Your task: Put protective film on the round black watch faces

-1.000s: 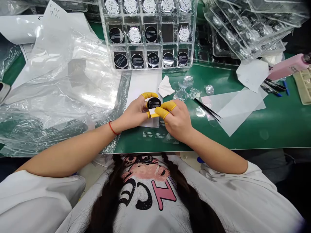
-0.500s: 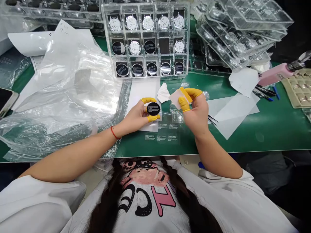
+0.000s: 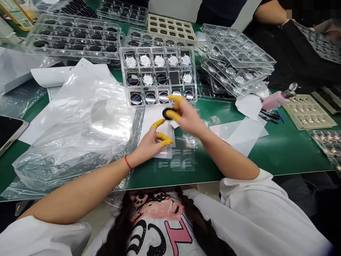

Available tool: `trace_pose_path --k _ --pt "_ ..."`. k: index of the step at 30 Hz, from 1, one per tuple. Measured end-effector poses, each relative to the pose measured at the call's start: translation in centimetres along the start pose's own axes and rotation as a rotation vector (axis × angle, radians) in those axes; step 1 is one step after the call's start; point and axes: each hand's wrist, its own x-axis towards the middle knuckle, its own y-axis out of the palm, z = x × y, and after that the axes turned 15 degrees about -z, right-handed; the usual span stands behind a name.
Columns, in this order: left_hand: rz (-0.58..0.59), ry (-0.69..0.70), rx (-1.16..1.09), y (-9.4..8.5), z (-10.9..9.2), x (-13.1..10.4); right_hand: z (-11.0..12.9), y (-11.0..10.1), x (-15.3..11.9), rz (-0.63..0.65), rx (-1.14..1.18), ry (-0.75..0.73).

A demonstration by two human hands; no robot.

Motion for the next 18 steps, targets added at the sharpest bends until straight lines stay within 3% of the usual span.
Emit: trace_pose_path --k 3,5,7,10,12,15,18 --pt "0.011 -0.001 0.017 -0.1 -0.1 0.0 -2.6 -0.1 8.0 -0.308 -0.197 -0.061" --pt "0.027 -0.006 0.020 -0.2 -0.1 -0.1 -4.4 -0.1 12.4 -0.322 -0.338 -0.046" --pt "0.038 -0.006 0.029 -0.2 0.0 -0.1 -5.5 0.0 14.9 -0.264 -0.472 -0.018" --pt "0.048 0.016 0.064 -0.2 0.1 -0.2 -5.3 0.9 15.5 -0.268 -0.631 -0.039" --pt "0.057 0.026 0.081 -0.1 0.1 -0.2 -4.1 2.1 15.2 -0.249 -0.628 -0.146" --pt "0.069 0.025 0.091 -0.1 0.2 -0.2 -1.6 4.8 15.2 -0.032 -0.584 -0.315" --pt "0.059 0.015 0.070 -0.1 0.1 -0.2 0.9 7.2 15.8 0.140 -0.692 -0.332"
